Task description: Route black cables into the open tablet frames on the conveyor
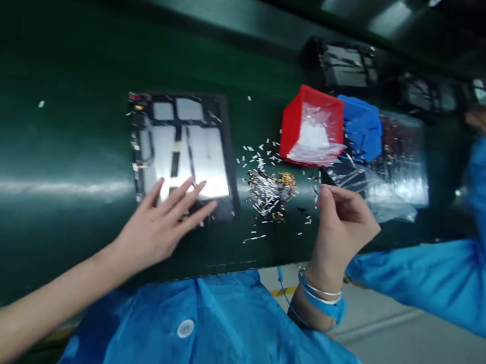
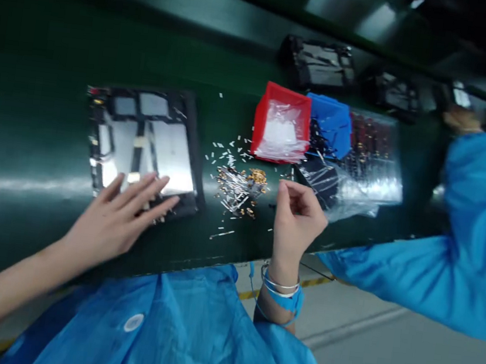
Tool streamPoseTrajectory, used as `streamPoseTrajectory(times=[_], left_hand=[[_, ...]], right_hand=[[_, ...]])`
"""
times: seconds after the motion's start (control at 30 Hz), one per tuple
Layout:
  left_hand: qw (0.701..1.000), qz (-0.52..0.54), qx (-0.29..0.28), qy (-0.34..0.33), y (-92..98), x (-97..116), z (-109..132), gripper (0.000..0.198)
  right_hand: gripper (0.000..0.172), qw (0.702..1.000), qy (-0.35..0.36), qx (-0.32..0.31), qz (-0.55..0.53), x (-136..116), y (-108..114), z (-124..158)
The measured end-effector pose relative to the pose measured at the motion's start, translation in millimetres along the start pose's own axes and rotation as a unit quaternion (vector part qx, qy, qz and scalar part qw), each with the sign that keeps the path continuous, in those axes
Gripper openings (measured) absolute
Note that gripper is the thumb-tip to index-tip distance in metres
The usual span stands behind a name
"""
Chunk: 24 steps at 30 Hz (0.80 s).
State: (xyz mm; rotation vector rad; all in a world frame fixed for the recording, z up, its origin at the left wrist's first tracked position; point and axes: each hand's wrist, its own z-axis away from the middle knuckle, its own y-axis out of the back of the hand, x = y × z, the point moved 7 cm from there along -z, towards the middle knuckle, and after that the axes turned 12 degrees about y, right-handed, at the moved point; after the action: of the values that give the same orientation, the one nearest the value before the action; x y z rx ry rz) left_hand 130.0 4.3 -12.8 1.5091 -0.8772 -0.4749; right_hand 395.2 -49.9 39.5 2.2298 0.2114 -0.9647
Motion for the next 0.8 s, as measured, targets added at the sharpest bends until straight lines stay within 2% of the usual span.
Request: streamPoseTrajectory(times=[0.07, 0.17, 0.3, 0.4, 0.5, 0.63, 0.73, 0.8], left_hand=[[1.0, 0.004, 0.022, 0.019, 5.8, -29.0, -27.2, 0.079], [0.997, 0.01, 0.021, 0.074, 17.5, -77.3, -74.0, 0.066], [0.982, -0.008, 0.011, 0.188, 33.9, -138.2, -128.5, 0.047], [0.97, -0.001, 0.03, 0.24, 39.3, -170.5, -153.5, 0.044], [0.966, 0.025, 0.068, 0.248, 36.9, -192.9, -165.4, 0.043], [0.956, 0.031, 0.118, 0.268, 29.6, -216.5, -167.2, 0.043], [0.943, 0.015, 0.204, 0.261, 35.1, -216.2, -162.7, 0.052], [0.937, 0.009, 0.256, 0.237, 39.2, -204.4, -159.0, 0.058]], right_hand=[[0.016, 0.999, -0.022, 0.042, 0.018, 19.2, 22.5, -1.4], [0.018, 0.996, -0.062, 0.054, 0.035, 44.9, 43.0, 2.1], [0.017, 0.992, -0.086, 0.014, 0.096, 65.5, 49.2, 6.4], [0.013, 0.977, -0.086, -0.043, 0.192, 72.7, 45.6, 3.6], [0.009, 0.947, -0.078, -0.132, 0.284, 76.1, 36.3, -3.8], [0.011, 0.902, -0.04, -0.249, 0.35, 71.2, 19.0, -17.2], [0.016, 0.868, -0.019, -0.304, 0.392, 64.6, 5.7, -26.2], [0.019, 0.847, -0.016, -0.331, 0.416, 61.7, -4.3, -30.3]])
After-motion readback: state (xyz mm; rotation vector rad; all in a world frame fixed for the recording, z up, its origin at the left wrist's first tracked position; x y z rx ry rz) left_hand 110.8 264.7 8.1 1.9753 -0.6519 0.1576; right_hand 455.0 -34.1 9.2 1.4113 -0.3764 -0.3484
